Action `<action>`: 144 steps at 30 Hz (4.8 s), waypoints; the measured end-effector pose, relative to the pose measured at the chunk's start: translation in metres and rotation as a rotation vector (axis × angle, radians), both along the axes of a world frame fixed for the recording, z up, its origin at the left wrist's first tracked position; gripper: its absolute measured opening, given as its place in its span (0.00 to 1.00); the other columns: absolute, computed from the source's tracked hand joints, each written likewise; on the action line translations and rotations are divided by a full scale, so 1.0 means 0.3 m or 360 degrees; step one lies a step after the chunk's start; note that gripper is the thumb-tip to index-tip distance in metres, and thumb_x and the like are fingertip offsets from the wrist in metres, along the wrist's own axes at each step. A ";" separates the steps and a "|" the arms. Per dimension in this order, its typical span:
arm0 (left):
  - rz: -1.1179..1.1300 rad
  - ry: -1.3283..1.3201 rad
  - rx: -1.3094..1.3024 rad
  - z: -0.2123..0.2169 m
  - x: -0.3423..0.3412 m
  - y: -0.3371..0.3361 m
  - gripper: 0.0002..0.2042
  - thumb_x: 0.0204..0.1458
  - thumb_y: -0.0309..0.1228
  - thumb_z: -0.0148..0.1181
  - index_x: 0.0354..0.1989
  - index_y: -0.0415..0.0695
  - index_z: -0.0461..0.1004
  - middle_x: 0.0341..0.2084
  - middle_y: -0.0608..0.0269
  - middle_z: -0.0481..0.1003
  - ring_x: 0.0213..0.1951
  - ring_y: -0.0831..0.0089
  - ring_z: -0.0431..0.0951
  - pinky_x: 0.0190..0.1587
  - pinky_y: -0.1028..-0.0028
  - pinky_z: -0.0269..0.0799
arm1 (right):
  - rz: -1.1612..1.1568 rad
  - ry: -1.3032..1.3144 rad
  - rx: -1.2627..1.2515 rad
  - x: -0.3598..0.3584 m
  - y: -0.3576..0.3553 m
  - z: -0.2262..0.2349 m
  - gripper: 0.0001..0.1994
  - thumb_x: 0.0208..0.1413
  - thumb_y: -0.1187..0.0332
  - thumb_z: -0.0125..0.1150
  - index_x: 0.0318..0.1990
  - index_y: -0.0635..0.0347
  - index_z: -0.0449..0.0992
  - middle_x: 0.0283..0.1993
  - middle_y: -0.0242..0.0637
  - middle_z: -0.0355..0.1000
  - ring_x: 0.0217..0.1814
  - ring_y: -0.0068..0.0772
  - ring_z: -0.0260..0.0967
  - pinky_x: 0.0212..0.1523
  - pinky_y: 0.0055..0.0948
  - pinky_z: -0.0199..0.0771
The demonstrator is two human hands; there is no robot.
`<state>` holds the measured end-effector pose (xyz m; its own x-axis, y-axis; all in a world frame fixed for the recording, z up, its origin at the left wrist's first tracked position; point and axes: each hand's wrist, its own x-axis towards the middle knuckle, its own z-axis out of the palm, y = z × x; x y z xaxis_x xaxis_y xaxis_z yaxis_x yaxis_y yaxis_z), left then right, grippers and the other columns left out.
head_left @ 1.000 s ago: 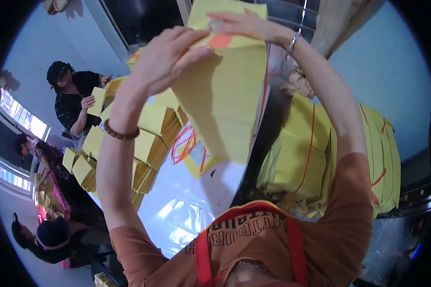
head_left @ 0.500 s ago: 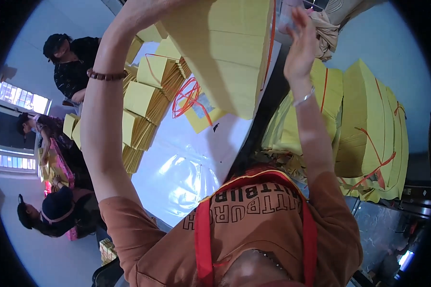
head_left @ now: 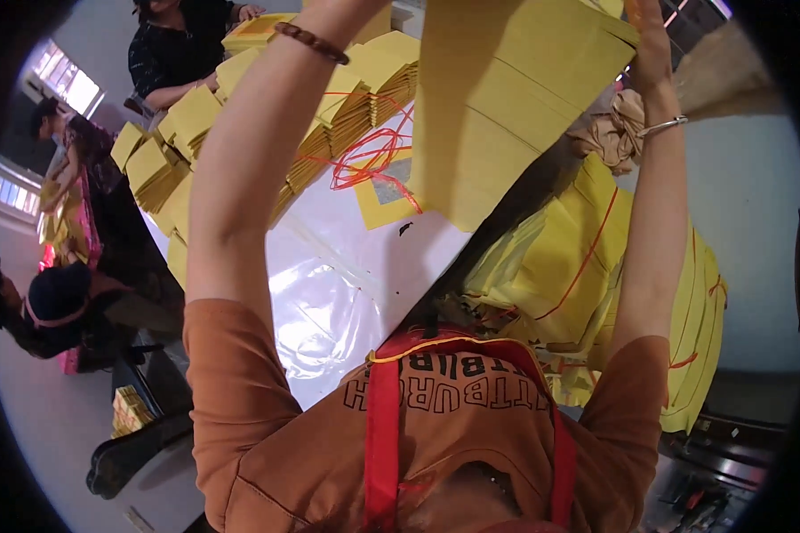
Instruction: Packaging and stacking bundles of yellow paper sheets.
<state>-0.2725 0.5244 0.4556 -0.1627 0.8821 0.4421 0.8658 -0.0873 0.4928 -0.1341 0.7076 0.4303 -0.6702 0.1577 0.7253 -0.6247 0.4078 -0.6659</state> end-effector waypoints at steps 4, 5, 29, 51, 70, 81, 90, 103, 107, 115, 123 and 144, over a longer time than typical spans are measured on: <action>0.0226 -0.0557 0.0694 -0.133 0.037 -0.050 0.24 0.58 0.43 0.45 0.57 0.38 0.60 0.53 0.50 0.62 0.58 0.65 0.59 0.58 0.71 0.55 | 0.0269 -0.0475 -0.0006 0.006 0.052 -0.037 0.34 0.58 0.40 0.34 0.50 0.66 0.69 0.52 0.43 0.67 0.53 0.32 0.64 0.56 0.30 0.60; 0.0261 -0.0570 0.0717 -0.188 0.017 -0.068 0.24 0.58 0.43 0.45 0.57 0.38 0.60 0.53 0.50 0.62 0.58 0.65 0.59 0.58 0.71 0.55 | 0.0268 -0.0502 0.0000 0.007 0.031 -0.038 0.34 0.57 0.40 0.36 0.51 0.65 0.69 0.52 0.44 0.67 0.54 0.34 0.63 0.58 0.33 0.57; 0.0136 -0.0578 0.0481 -0.640 -0.165 -0.026 0.19 0.42 0.46 0.65 0.29 0.40 0.76 0.20 0.64 0.74 0.23 0.77 0.71 0.28 0.77 0.66 | -0.0376 0.0229 -0.0177 -0.008 0.031 -0.232 0.42 0.52 0.32 0.31 0.63 0.57 0.51 0.65 0.42 0.51 0.66 0.36 0.49 0.65 0.37 0.47; 0.0267 0.0155 0.0697 -0.579 -0.189 -0.012 0.25 0.46 0.52 0.57 0.16 0.39 0.64 0.13 0.55 0.65 0.18 0.60 0.63 0.21 0.65 0.56 | -0.0198 -0.0025 -0.0128 -0.002 0.123 -0.228 0.44 0.50 0.33 0.41 0.66 0.57 0.47 0.66 0.33 0.52 0.64 0.28 0.51 0.62 0.30 0.52; 0.0430 -0.0274 0.0703 -0.550 -0.139 0.020 0.17 0.45 0.44 0.63 0.25 0.40 0.74 0.13 0.60 0.68 0.16 0.75 0.64 0.21 0.74 0.60 | -0.0239 0.0036 -0.0471 0.000 0.195 -0.223 0.32 0.55 0.40 0.45 0.56 0.58 0.64 0.54 0.34 0.66 0.56 0.29 0.63 0.56 0.32 0.62; 0.0326 -0.0800 0.0617 -0.504 -0.069 0.027 0.15 0.49 0.38 0.62 0.23 0.38 0.70 0.15 0.64 0.72 0.19 0.82 0.71 0.22 0.80 0.67 | -0.0136 0.0080 -0.0585 -0.003 0.217 -0.215 0.32 0.56 0.40 0.43 0.57 0.58 0.62 0.55 0.35 0.65 0.56 0.31 0.62 0.57 0.33 0.62; 0.0147 -0.1616 0.0740 -0.500 -0.003 0.033 0.15 0.48 0.34 0.63 0.35 0.34 0.70 0.26 0.62 0.76 0.28 0.79 0.76 0.32 0.82 0.69 | -0.0099 0.0084 -0.0608 0.004 0.206 -0.219 0.31 0.55 0.41 0.46 0.57 0.58 0.63 0.55 0.35 0.65 0.57 0.32 0.61 0.57 0.34 0.61; 0.0175 -0.1801 0.0729 -0.476 0.130 0.073 0.21 0.54 0.37 0.55 0.51 0.41 0.55 0.40 0.60 0.68 0.42 0.71 0.72 0.48 0.68 0.69 | -0.0061 0.0038 -0.0637 0.020 0.217 -0.203 0.34 0.52 0.40 0.50 0.57 0.58 0.62 0.57 0.34 0.63 0.58 0.32 0.59 0.60 0.34 0.56; -0.0118 -0.2178 0.0831 -0.479 0.135 0.084 0.25 0.56 0.39 0.53 0.55 0.46 0.46 0.46 0.55 0.64 0.49 0.62 0.69 0.53 0.54 0.65 | -0.0151 0.0160 -0.0507 0.008 0.190 -0.212 0.36 0.51 0.38 0.48 0.58 0.58 0.61 0.58 0.33 0.62 0.61 0.32 0.56 0.61 0.35 0.53; -0.0258 -0.2348 0.1280 -0.482 0.217 0.141 0.31 0.54 0.37 0.56 0.58 0.57 0.40 0.56 0.58 0.53 0.56 0.56 0.61 0.51 0.40 0.61 | 0.0033 0.0051 -0.0067 0.034 0.211 -0.218 0.48 0.44 0.30 0.46 0.64 0.59 0.50 0.65 0.34 0.53 0.67 0.32 0.47 0.65 0.35 0.46; -0.0317 -0.2678 0.1313 -0.502 0.147 0.146 0.47 0.47 0.32 0.64 0.65 0.63 0.30 0.56 0.60 0.57 0.56 0.60 0.61 0.51 0.45 0.62 | -0.0053 0.0010 -0.0137 0.016 0.140 -0.173 0.42 0.35 0.48 0.68 0.59 0.50 0.57 0.58 0.31 0.54 0.63 0.30 0.48 0.63 0.31 0.44; -0.0568 -0.2396 0.1886 -0.374 -0.089 -0.034 0.21 0.51 0.38 0.60 0.52 0.46 0.65 0.47 0.65 0.71 0.50 0.66 0.69 0.57 0.62 0.62 | -0.0725 0.0346 0.1147 -0.031 -0.127 0.053 0.42 0.37 0.37 0.61 0.58 0.49 0.59 0.63 0.43 0.53 0.67 0.46 0.43 0.65 0.49 0.33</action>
